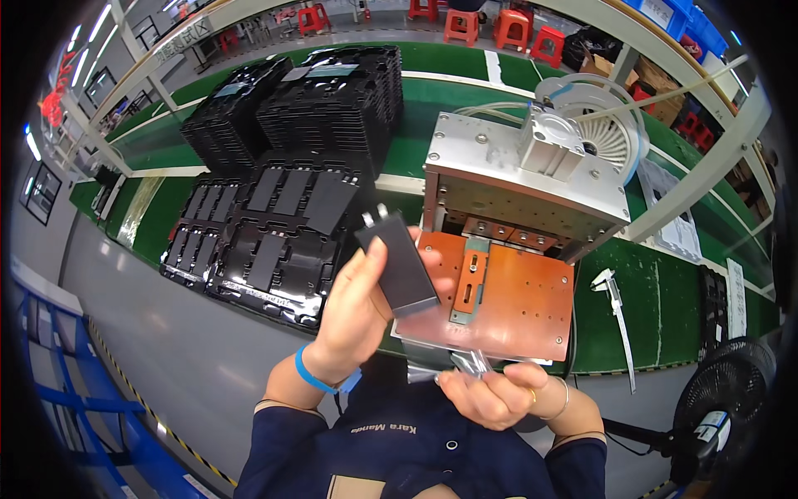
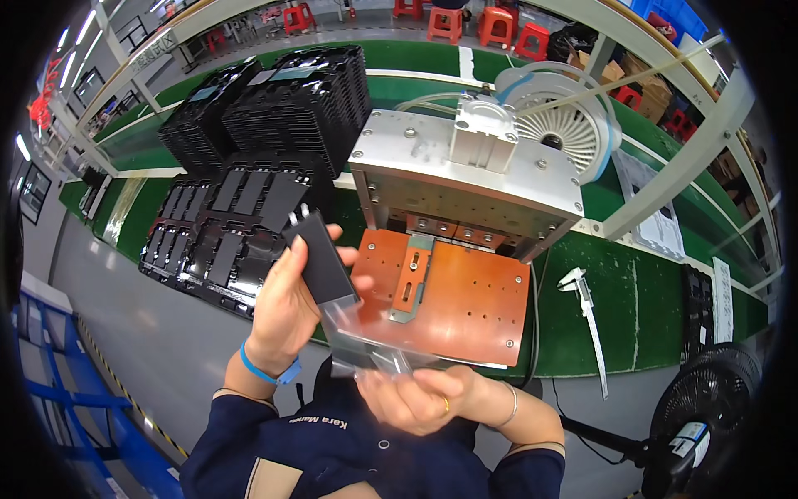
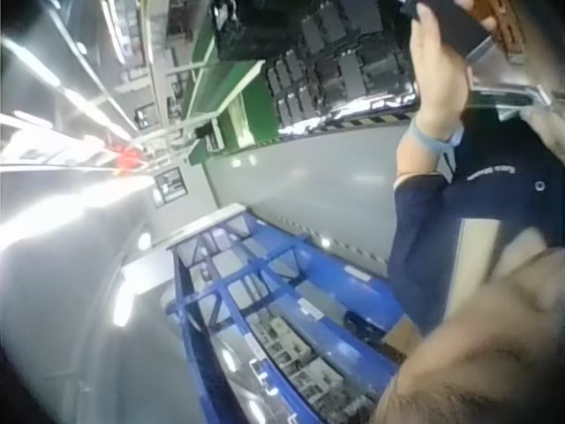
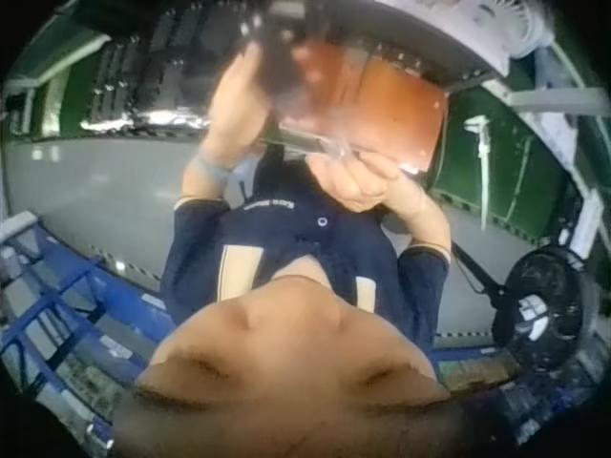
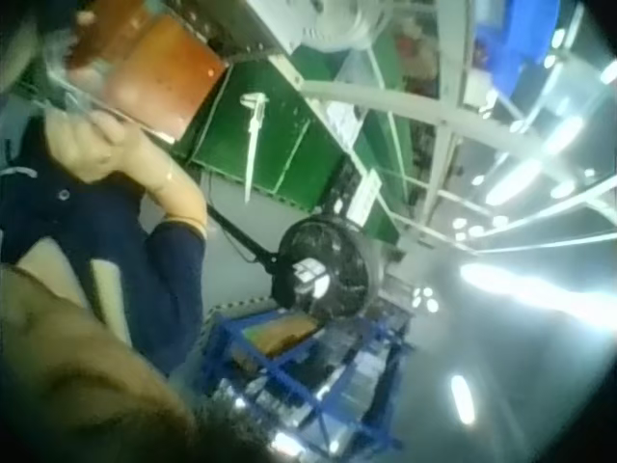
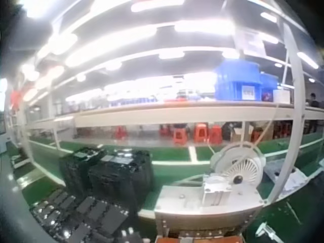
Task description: The person repeatedly picks up black rectangular electronic components from a stack, places them into a metal jig on a workbench, and operates a pneumatic press to process them. The person occasionally uses a digital caliper to measure the components before returning them to the stack.
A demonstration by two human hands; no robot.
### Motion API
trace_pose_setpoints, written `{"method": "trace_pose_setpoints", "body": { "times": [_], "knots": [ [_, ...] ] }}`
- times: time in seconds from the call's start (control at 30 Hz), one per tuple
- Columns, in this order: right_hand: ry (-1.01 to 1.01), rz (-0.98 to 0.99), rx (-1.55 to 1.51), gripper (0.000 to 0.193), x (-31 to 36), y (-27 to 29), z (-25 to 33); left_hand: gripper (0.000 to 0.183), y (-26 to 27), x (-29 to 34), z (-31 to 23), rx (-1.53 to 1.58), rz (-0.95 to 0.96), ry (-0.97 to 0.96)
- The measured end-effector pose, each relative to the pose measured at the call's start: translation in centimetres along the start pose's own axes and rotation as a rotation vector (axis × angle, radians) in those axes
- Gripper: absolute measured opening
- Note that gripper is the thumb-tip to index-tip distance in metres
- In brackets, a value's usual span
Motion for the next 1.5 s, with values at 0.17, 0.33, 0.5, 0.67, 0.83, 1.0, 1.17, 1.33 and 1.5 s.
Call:
{"method": "trace_pose_setpoints", "body": {
  "times": [0.17,0.33,0.5,0.67,0.83,1.0,1.17,1.33,1.5],
  "knots": [
    [-0.116,-0.039,-0.158,0.023,0.4,0.5,-0.1,0.043,1.4,-0.4,-1.0,0.35,0.032,-0.051],
    [-0.411,-0.006,-0.233,0.028,1.4,-0.8,-2.8,0.036,1.7,-0.4,-0.8,0.492,0.081,0.059],
    [-0.468,-0.042,-0.137,0.028,0.4,-1.0,-4.3,0.047,0.8,-0.9,0.9,0.401,0.121,0.182],
    [-0.39,-0.011,-0.068,0.025,-1.3,-0.7,-4.5,0.056,0.6,-0.5,2.4,0.332,0.328,0.03],
    [-0.266,0.041,0.081,0.019,-2.2,-0.4,-4.8,0.049,1.1,-0.3,1.9,-0.019,0.251,0.038],
    [-0.221,0.047,0.11,0.017,-3.0,-0.1,-5.5,0.051,1.7,0.6,1.7,-0.253,0.135,0.011],
    [-0.214,0.044,0.092,0.019,-3.7,0.3,-6.7,0.043,1.9,1.6,2.0,-0.209,0.16,0.068],
    [-0.204,0.035,0.061,0.023,-4.4,0.8,-7.6,0.058,1.2,1.9,1.7,-0.358,0.213,0.013],
    [-0.229,0.073,0.038,0.027,-4.9,1.8,-7.8,0.066,1.8,2.5,2.2,-0.387,0.322,-0.014]
  ]
}}
Point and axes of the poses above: each hand's wrist, its own x-axis away from the middle knuckle, its own y-axis out of the back of the hand, z = x × y, the point moved 4 cm from there along -x, towards the middle knuckle, and after that the axes turned 13 degrees about -x, right-handed, at the moved point
